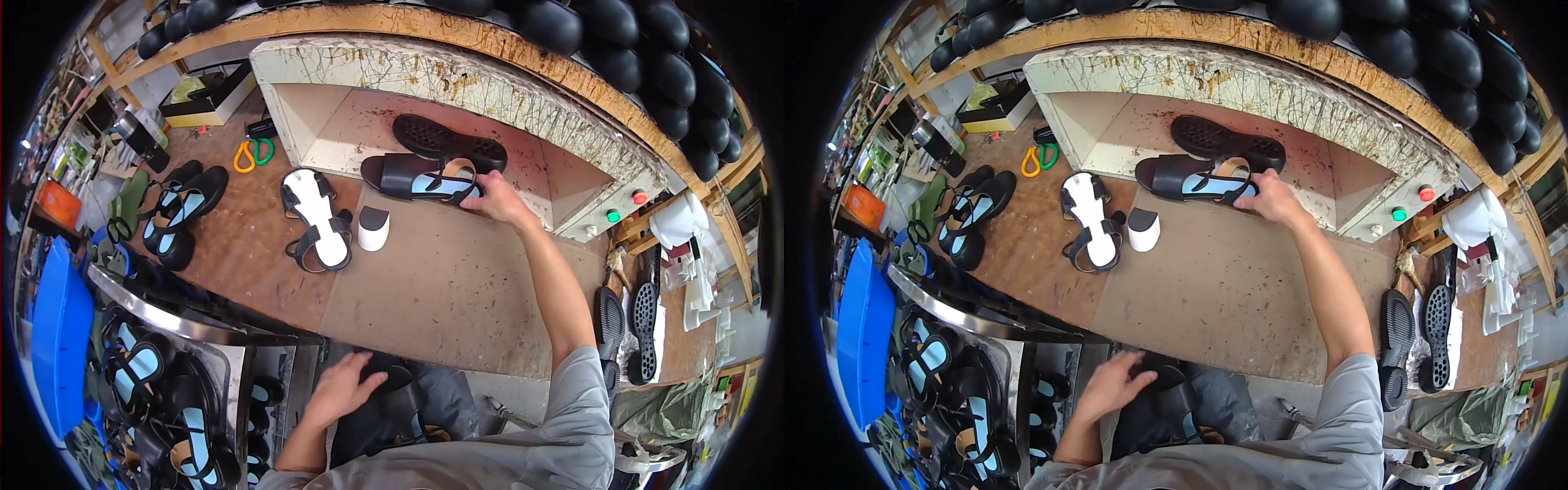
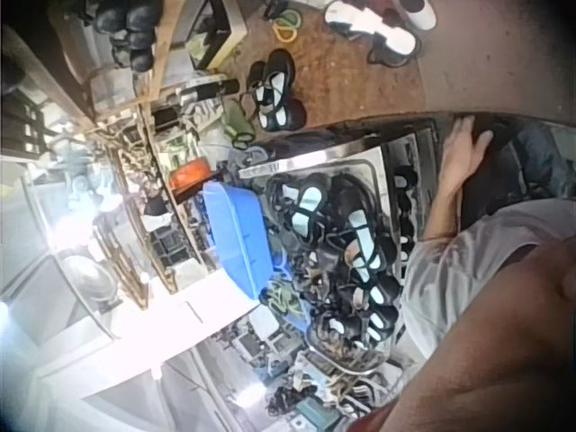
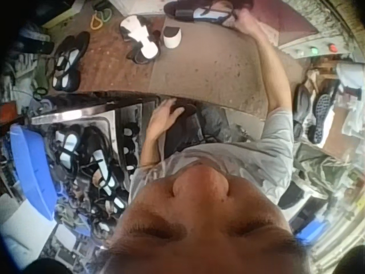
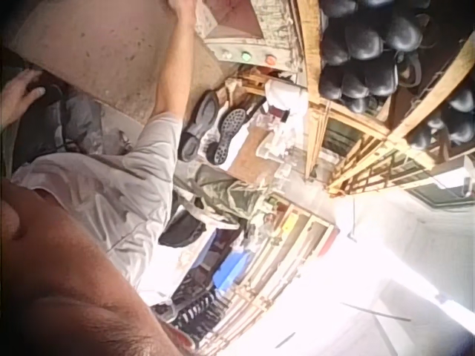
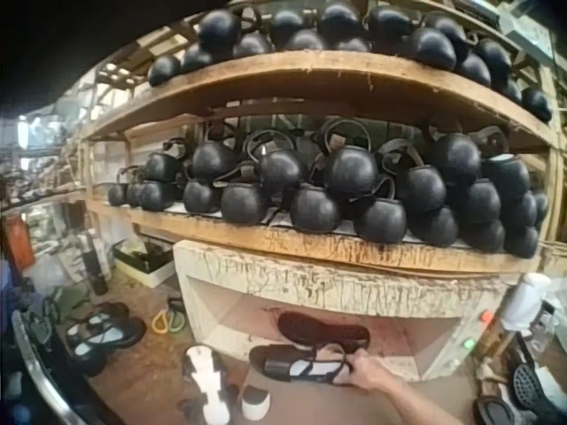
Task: The person assembles black sandals by pressing the sole onto the upper part and securing the straps. They handle multiple sandals one at a time, inspecting the fit and alignment of the components before placing them on a nearby rack.
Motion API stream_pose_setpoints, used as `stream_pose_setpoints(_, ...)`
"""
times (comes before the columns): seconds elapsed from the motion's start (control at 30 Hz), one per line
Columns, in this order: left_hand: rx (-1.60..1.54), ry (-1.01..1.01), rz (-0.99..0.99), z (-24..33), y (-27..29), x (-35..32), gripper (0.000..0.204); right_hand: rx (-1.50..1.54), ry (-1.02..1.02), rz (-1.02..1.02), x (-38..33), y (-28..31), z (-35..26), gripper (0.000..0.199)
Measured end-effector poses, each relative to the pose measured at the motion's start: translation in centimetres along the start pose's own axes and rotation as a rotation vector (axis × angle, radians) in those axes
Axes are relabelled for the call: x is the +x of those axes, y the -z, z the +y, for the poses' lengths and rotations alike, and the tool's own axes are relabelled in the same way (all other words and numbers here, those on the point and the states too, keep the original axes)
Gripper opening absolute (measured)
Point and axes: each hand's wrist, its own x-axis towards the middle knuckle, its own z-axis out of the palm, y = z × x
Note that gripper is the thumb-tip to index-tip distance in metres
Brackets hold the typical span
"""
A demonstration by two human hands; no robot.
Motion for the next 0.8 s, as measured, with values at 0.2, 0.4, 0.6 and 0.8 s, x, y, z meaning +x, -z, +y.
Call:
stream_pose_setpoints(0.2,-0.465,-0.313,0.321,4.8,6.9,3.8,0.025,0.151,-0.055,-0.019,-2.3,1.3,-2.2,0.040)
stream_pose_setpoints(0.4,-0.288,-0.220,0.433,6.7,7.2,9.5,0.043,-0.160,0.371,0.395,-9.7,7.8,-3.7,0.022)
stream_pose_setpoints(0.6,-0.430,-0.120,0.453,6.3,4.5,12.2,0.076,-0.381,0.465,0.529,-13.2,9.5,-4.6,0.023)
stream_pose_setpoints(0.8,-0.207,-0.050,0.595,6.2,2.6,15.9,0.090,-0.158,0.429,0.353,-8.0,1.0,-3.1,0.020)
